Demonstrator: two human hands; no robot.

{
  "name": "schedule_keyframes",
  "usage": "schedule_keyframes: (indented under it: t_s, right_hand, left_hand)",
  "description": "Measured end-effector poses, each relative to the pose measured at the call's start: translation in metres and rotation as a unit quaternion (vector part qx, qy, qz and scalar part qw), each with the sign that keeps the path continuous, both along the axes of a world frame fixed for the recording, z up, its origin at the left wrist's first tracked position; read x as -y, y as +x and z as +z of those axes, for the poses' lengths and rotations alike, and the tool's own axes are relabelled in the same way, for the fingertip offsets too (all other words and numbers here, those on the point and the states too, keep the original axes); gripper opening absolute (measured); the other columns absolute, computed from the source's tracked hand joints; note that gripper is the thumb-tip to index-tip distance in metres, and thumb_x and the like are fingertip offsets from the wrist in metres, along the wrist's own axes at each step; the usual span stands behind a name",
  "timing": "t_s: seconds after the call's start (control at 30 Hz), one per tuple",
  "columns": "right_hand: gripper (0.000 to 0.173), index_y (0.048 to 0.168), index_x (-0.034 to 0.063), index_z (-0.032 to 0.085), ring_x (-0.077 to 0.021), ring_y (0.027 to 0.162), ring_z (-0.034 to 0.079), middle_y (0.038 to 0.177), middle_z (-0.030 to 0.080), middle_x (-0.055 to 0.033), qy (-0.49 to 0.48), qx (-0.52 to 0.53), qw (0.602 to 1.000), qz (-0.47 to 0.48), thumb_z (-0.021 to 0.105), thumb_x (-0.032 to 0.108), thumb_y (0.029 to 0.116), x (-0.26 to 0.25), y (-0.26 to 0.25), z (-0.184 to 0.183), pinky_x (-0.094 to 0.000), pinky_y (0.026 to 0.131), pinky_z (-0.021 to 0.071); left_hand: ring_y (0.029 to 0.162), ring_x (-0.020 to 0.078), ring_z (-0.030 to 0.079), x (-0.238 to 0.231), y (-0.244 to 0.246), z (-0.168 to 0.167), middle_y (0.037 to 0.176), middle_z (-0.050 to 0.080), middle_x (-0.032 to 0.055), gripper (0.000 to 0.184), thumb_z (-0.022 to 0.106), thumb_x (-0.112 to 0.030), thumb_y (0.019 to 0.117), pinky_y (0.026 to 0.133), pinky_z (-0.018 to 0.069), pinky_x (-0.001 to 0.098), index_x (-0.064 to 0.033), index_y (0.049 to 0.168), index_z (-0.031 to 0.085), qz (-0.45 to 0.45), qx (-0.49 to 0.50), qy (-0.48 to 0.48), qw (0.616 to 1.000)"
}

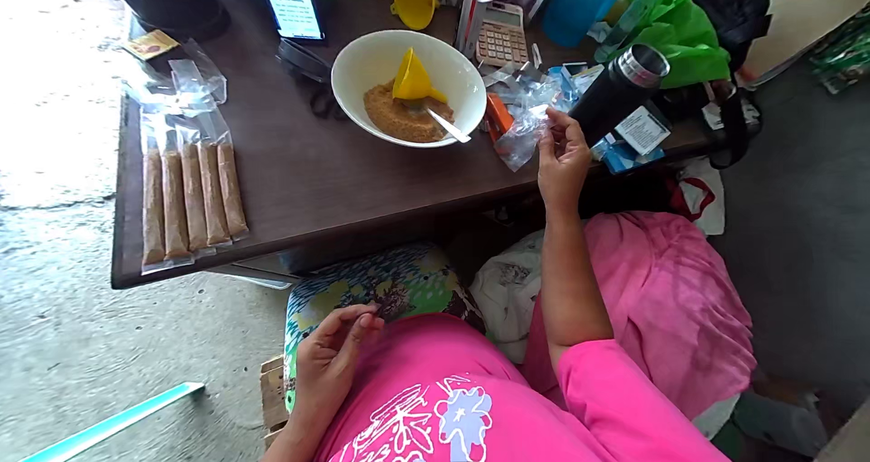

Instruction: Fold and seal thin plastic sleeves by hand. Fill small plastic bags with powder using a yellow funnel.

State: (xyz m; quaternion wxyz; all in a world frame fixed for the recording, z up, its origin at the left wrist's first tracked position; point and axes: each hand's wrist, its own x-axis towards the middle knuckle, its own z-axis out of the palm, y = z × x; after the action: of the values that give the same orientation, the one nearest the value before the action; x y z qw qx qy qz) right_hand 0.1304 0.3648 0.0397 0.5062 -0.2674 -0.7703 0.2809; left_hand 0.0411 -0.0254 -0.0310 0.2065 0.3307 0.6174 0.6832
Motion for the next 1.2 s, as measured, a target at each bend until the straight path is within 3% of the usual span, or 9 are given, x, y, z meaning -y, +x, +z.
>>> schedule_keyframes:
  t_s: [0.07,0.13,0.23,0.33,0.47,0.67,0.83,1.03,1.2]
  right_hand:
    - [0.04,0.139,-0.0071,0.055,-0.0119,0.093,0.067,0.112,0.068,-0.0153,-0.019,-0.021,0.999,0.024,0.053,0.005,0.1008,0.003,0.002,0.001,-0.026,0.084,0.0563]
    - [0.058,0.151,-0.01,0.032,-0.012,0.098,0.068,0.12,0.064,-0.016,-0.047,-0.049,0.996,0.062,0.052,0.012,0.1013,0.011,0.003,-0.003,-0.0282,0.088,0.0571]
    - [0.087,0.158,-0.0089,0.013,-0.0142,0.104,0.067,0.126,0.06,-0.0189,-0.079,-0.051,0.993,0.066,0.063,0.028,0.0968,0.022,0.001,-0.02,-0.0293,0.09,0.0572]
    - [0.092,0.156,-0.0093,0.023,-0.0212,0.109,0.068,0.125,0.066,-0.022,-0.09,0.008,0.995,0.039,0.078,0.02,0.0887,0.024,-0.002,-0.034,-0.0345,0.094,0.0563]
    - [0.055,0.142,-0.0057,0.052,-0.0145,0.09,0.073,0.105,0.075,-0.0132,-0.107,0.052,0.993,0.013,0.072,0.004,0.092,0.022,-0.003,-0.034,-0.0304,0.084,0.059]
    - [0.047,0.134,-0.0041,0.058,-0.0093,0.087,0.072,0.099,0.075,-0.0106,-0.18,0.028,0.983,0.029,0.074,0.004,0.0911,0.012,0.0,-0.033,-0.0266,0.084,0.0583]
    - [0.039,0.128,-0.0037,0.059,-0.0068,0.083,0.07,0.097,0.074,-0.0078,-0.196,0.024,0.979,0.039,0.072,0.006,0.0929,0.002,0.007,-0.031,-0.0247,0.079,0.059]
    - [0.037,0.125,0.0045,0.06,-0.004,0.082,0.069,0.099,0.071,-0.0017,-0.203,0.008,0.977,0.061,0.075,0.007,0.0919,-0.006,0.011,-0.043,-0.0235,0.077,0.0594]
    - [0.036,0.118,0.0039,0.061,-0.0026,0.082,0.068,0.096,0.071,0.001,-0.227,-0.022,0.972,0.05,0.079,0.003,0.087,-0.01,0.009,-0.045,-0.0225,0.078,0.0588]
  left_hand:
    - [0.077,0.0028,0.07,-0.002,-0.001,0.002,0.091,0.074,-0.0096,0.018,0.05,-0.017,0.1083,0.071,0.0601,0.0187,-0.013,0.115,0.065,0.002,0.005,-0.002,1.0]
    - [0.063,-0.0026,0.058,-0.007,0.0,0.005,0.078,0.063,-0.0135,0.021,0.042,-0.014,0.1091,0.059,0.0507,0.0131,-0.0129,0.113,0.062,0.01,0.016,-0.014,1.0]
    - [0.057,-0.0098,0.046,-0.027,-0.002,0.019,0.079,0.057,-0.0172,0.009,0.052,-0.019,0.1025,0.051,0.0397,0.0087,-0.0149,0.108,0.058,-0.007,-0.009,-0.039,0.999]
    - [0.059,-0.0094,0.043,-0.075,-0.011,0.032,0.078,0.06,-0.0087,0.024,0.074,-0.024,0.0922,0.053,0.0371,0.0084,-0.0041,0.102,0.064,-0.033,-0.113,-0.044,0.992]
    - [0.078,0.0082,0.062,-0.158,-0.022,0.045,0.086,0.067,0.0053,0.011,0.076,-0.011,0.0886,0.072,0.0529,0.0236,-0.0037,0.096,0.076,-0.051,-0.208,-0.075,0.974]
    - [0.093,0.0263,0.07,-0.272,-0.022,0.057,0.104,0.072,0.0187,0.021,0.07,-0.011,0.0954,0.088,0.0562,0.0427,0.001,0.113,0.074,-0.068,-0.184,-0.134,0.971]
    - [0.104,0.026,0.07,-0.316,-0.019,0.049,0.112,0.072,0.0186,0.021,0.071,-0.009,0.0946,0.096,0.054,0.0424,0.0013,0.113,0.074,-0.062,-0.149,-0.113,0.98]
    - [0.091,0.0169,0.069,-0.324,-0.03,0.038,0.1,0.072,0.0144,0.012,0.074,-0.006,0.0918,0.085,0.056,0.0313,0.0004,0.101,0.076,-0.082,-0.126,-0.053,0.987]
    - [0.089,0.0175,0.067,-0.329,-0.038,0.028,0.097,0.069,0.0138,0.01,0.072,-0.005,0.0927,0.084,0.0559,0.0317,0.002,0.099,0.074,-0.114,-0.178,-0.014,0.977]
